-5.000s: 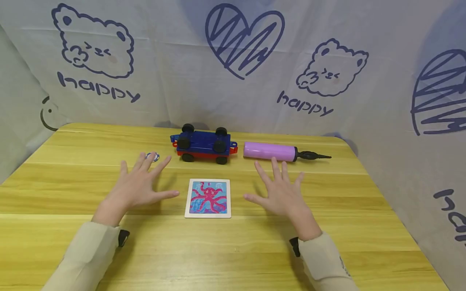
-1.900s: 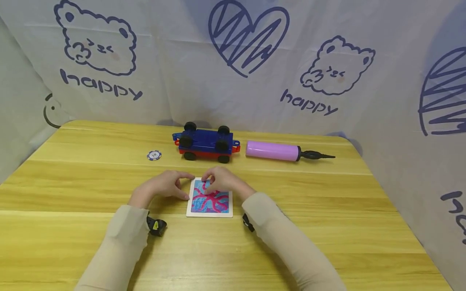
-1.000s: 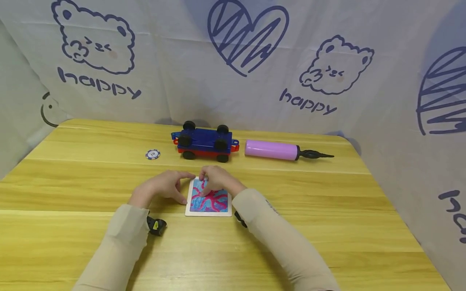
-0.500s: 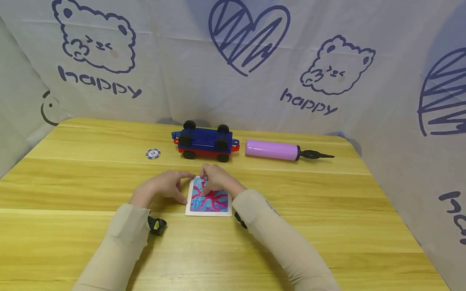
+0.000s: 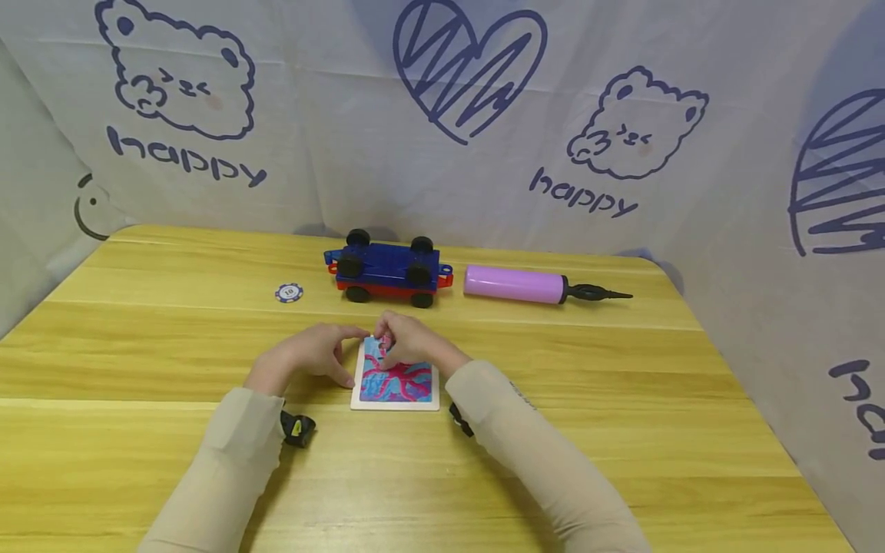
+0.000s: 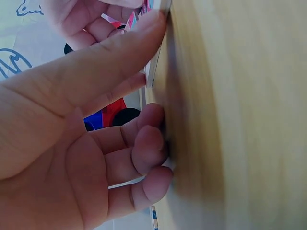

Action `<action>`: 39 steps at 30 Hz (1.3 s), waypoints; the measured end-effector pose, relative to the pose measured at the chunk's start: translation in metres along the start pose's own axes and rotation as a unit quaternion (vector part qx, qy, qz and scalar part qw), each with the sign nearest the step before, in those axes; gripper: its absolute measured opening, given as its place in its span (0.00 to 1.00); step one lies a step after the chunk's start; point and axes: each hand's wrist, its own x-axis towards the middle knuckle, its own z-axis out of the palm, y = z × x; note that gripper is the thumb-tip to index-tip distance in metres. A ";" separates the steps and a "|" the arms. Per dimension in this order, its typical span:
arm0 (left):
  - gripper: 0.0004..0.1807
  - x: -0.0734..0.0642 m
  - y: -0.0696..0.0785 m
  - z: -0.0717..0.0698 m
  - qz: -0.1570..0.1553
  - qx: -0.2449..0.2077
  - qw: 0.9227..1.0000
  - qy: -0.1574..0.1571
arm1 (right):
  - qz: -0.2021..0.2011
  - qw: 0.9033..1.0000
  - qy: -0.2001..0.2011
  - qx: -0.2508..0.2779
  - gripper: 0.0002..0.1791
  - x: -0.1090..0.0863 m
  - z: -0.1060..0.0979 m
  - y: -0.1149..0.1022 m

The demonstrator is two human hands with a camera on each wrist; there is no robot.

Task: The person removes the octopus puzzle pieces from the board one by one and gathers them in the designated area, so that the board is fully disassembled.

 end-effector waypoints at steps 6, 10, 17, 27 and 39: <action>0.40 0.000 0.000 -0.001 -0.005 0.006 1.000 -0.006 | -0.004 1.000 0.011 0.022 0.16 0.000 0.001 0.002; 0.39 0.000 0.000 -0.001 -0.006 0.012 1.000 -0.009 | 0.013 0.998 0.014 0.054 0.15 0.000 0.000 0.003; 0.39 -0.001 0.001 -0.002 -0.004 0.011 1.000 -0.008 | 0.065 0.992 0.038 0.097 0.10 0.000 -0.001 0.002; 0.39 -0.002 0.001 -0.002 -0.009 0.003 1.000 -0.010 | 0.071 0.986 0.063 0.134 0.09 -0.001 -0.004 0.007; 0.39 -0.001 0.003 -0.002 -0.015 0.001 1.000 -0.005 | 0.086 0.970 0.096 0.206 0.08 -0.014 -0.027 0.025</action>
